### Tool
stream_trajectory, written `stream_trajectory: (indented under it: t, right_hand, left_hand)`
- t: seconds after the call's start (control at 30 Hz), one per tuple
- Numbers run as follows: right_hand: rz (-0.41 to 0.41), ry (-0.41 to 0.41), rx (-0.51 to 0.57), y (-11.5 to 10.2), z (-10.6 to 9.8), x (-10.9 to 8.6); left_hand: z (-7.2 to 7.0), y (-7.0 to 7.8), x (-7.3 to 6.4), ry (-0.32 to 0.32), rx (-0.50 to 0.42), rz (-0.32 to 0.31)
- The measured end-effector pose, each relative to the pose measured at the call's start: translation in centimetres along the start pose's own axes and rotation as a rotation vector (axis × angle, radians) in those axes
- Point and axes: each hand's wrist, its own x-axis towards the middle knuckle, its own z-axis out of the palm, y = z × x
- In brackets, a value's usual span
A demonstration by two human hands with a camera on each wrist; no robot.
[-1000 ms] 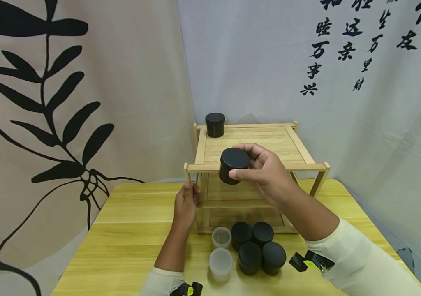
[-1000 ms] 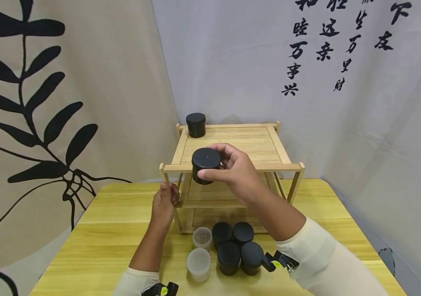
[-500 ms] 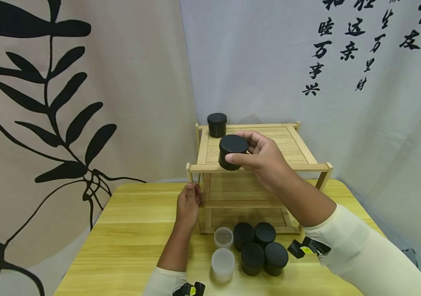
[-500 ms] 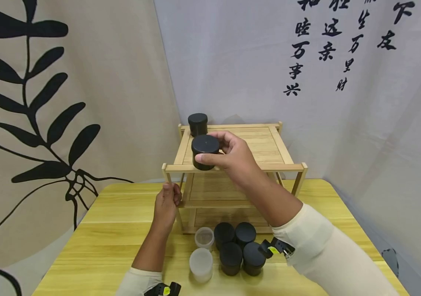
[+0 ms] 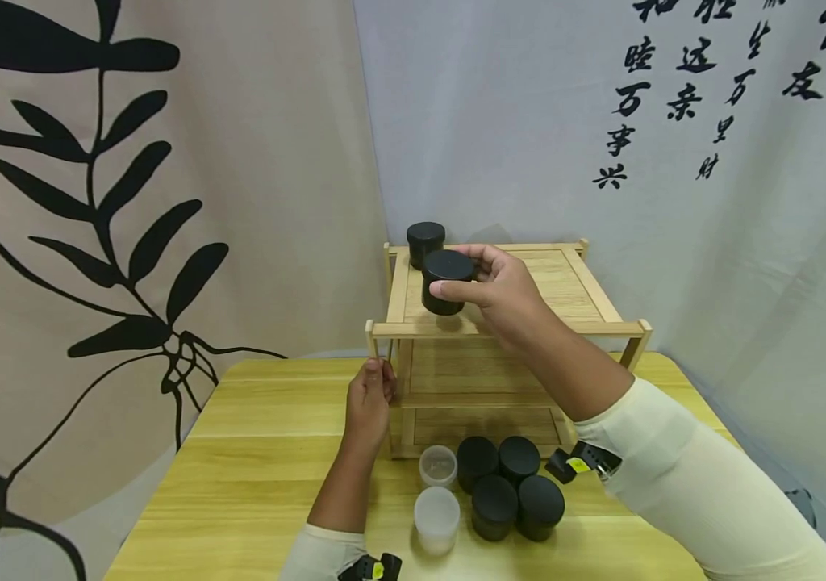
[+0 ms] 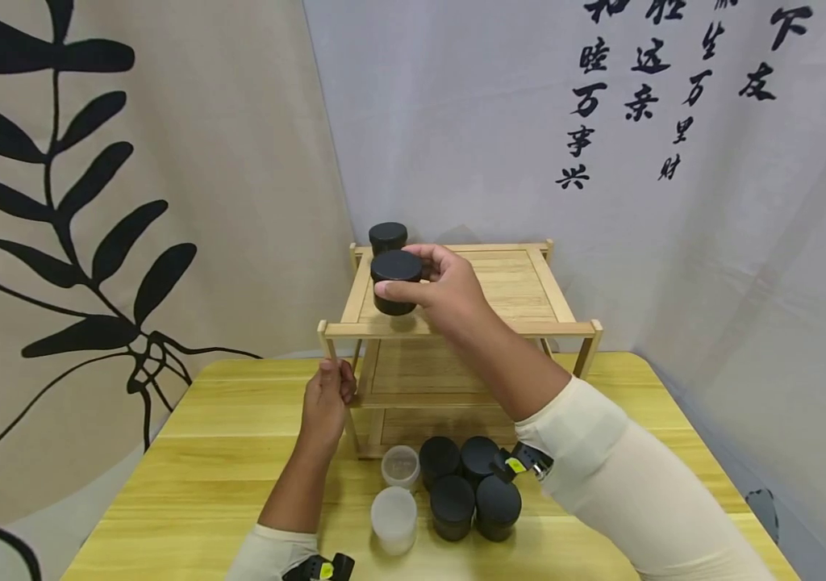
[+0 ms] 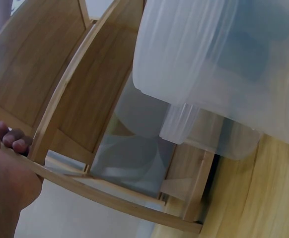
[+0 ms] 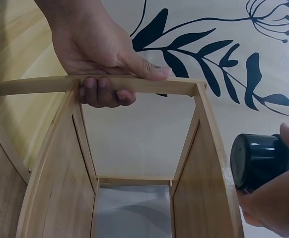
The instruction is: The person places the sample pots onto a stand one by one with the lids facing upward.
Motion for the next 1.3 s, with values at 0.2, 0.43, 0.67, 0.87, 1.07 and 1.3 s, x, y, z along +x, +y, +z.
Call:
stream_trajectory:
  t: [0.2,0.43,0.67,0.87,1.07,1.3]
  right_hand:
    - [0.023,0.045,-0.026,-0.1,0.4,1.0]
    - [0.082,0.081,-0.067,0.2,0.5,2.4]
    - [0.135,0.082,-0.037,0.3,0.2,4.0]
    - [0.169,0.125,-0.004,0.1,0.1,4.7]
    - [0.214,0.148,-0.086,-0.5,0.2,5.1]
    - [0.223,0.153,-0.103,-0.4,0.8,5.6]
  left_hand:
    - [-0.1,0.0,0.0,0.004,0.002,0.012]
    - [-0.1,0.2,-0.1,0.009,0.005,-0.018]
    - [-0.2,0.1,-0.2,0.008,0.005,-0.013]
    - [-0.2,0.0,-0.1,0.006,0.001,-0.011]
    - [-0.2,0.0,-0.1,0.011,0.003,-0.012]
    - [-0.2,-0.1,-0.1,0.01,0.001,-0.01]
